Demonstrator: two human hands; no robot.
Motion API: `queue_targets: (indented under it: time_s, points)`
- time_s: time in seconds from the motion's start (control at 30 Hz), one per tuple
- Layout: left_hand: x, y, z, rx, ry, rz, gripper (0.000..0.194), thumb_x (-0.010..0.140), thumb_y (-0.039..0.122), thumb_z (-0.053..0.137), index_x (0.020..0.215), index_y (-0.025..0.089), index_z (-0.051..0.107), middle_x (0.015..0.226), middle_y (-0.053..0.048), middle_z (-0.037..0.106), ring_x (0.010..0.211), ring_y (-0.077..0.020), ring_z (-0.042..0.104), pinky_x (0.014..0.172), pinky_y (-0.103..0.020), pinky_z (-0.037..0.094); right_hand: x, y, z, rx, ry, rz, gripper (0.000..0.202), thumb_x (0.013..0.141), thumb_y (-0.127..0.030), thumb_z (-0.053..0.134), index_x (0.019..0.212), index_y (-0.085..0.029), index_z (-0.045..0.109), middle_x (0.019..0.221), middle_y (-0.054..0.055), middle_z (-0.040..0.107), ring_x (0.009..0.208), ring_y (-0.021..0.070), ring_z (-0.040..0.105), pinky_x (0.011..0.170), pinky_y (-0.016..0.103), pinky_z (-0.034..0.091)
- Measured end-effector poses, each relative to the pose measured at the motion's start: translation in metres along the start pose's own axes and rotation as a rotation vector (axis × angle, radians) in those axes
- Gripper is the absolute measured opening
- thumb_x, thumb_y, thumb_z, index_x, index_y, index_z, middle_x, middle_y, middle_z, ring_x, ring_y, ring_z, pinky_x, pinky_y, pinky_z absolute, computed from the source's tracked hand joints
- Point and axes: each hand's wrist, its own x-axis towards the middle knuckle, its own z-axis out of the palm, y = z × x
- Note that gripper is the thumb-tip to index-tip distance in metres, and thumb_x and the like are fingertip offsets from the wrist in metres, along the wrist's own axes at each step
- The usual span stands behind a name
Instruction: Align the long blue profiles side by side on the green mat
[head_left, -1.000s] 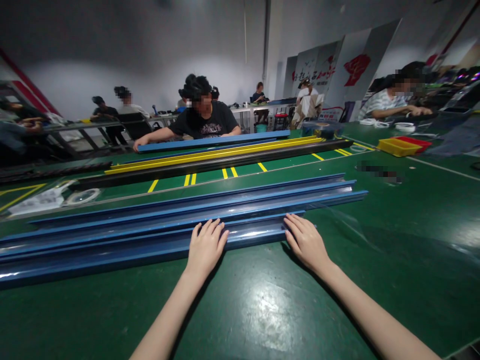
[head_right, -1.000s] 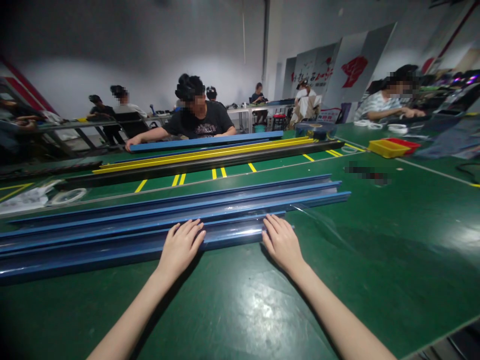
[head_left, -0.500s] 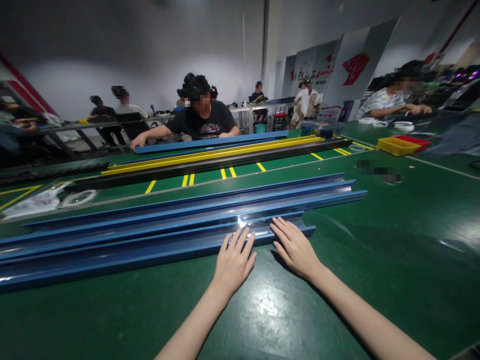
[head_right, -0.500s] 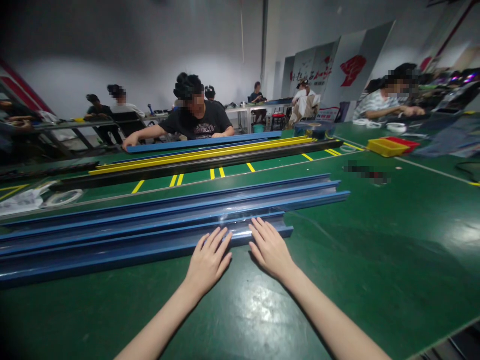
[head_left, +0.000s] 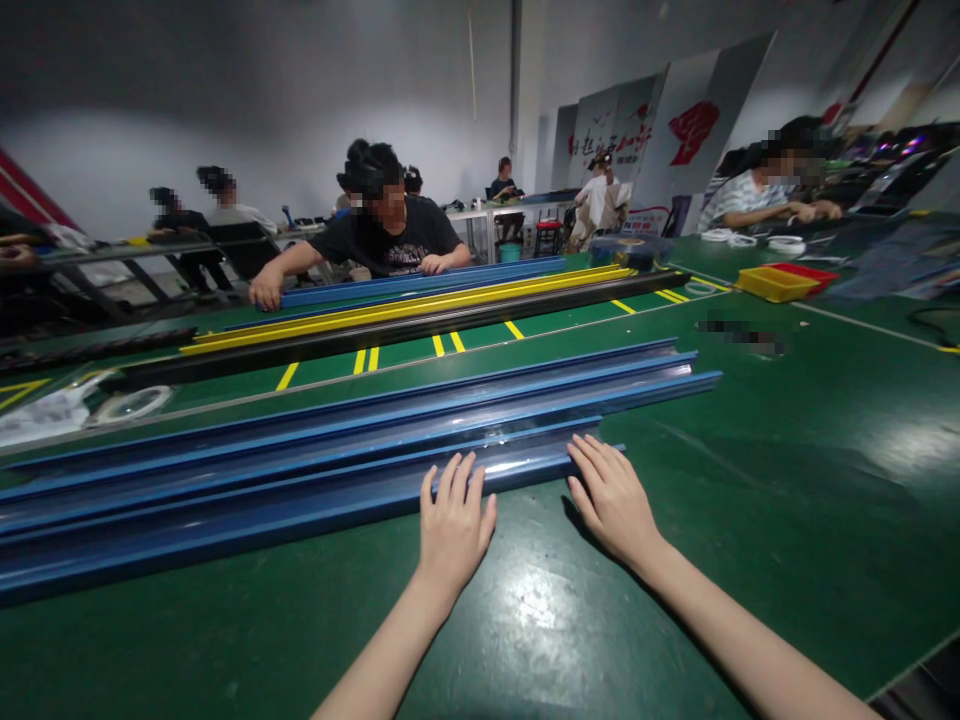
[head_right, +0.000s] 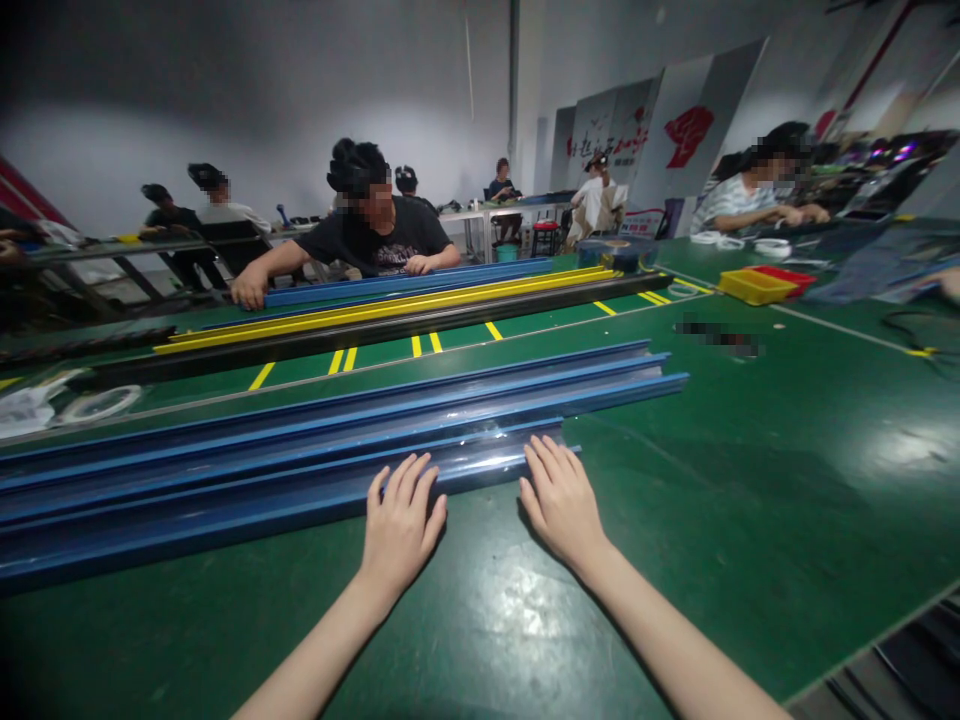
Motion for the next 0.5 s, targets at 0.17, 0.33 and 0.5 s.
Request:
queue_targets:
  time_s: [0.17, 0.33, 0.5]
  points:
    - [0.000, 0.001, -0.001, -0.021, -0.048, 0.155, 0.036, 0.085, 0.024, 0.038, 0.118, 0.015, 0.047, 0.124, -0.008, 0.049, 0.116, -0.0217, 0.041, 0.097, -0.040, 0.027, 0.005, -0.015, -0.001, 0.041, -0.106, -0.130, 0.047, 0.083, -0.029, 0.036, 0.125, -0.009, 0.041, 0.129, 0.014, 0.042, 0.123, 0.0244, 0.031, 0.096, 0.042, 0.032]
    - [0.000, 0.000, 0.002, -0.032, -0.102, 0.233, 0.037, 0.086, 0.025, 0.036, 0.120, 0.016, 0.046, 0.125, -0.006, 0.049, 0.115, -0.0201, 0.042, 0.095, -0.037, 0.030, 0.006, -0.013, -0.003, 0.104, -0.106, -0.189, 0.046, 0.083, -0.025, 0.037, 0.124, -0.007, 0.040, 0.131, 0.013, 0.040, 0.125, 0.0213, 0.028, 0.099, 0.038, 0.031]
    - [-0.001, 0.001, 0.003, -0.027, -0.067, 0.166, 0.033, 0.085, 0.026, 0.038, 0.115, 0.017, 0.051, 0.118, -0.006, 0.055, 0.110, -0.0195, 0.047, 0.094, -0.037, 0.031, 0.008, 0.002, -0.005, 0.072, 0.064, 0.030, 0.039, 0.083, -0.025, 0.037, 0.117, -0.011, 0.048, 0.120, 0.012, 0.051, 0.117, 0.0213, 0.039, 0.097, 0.041, 0.031]
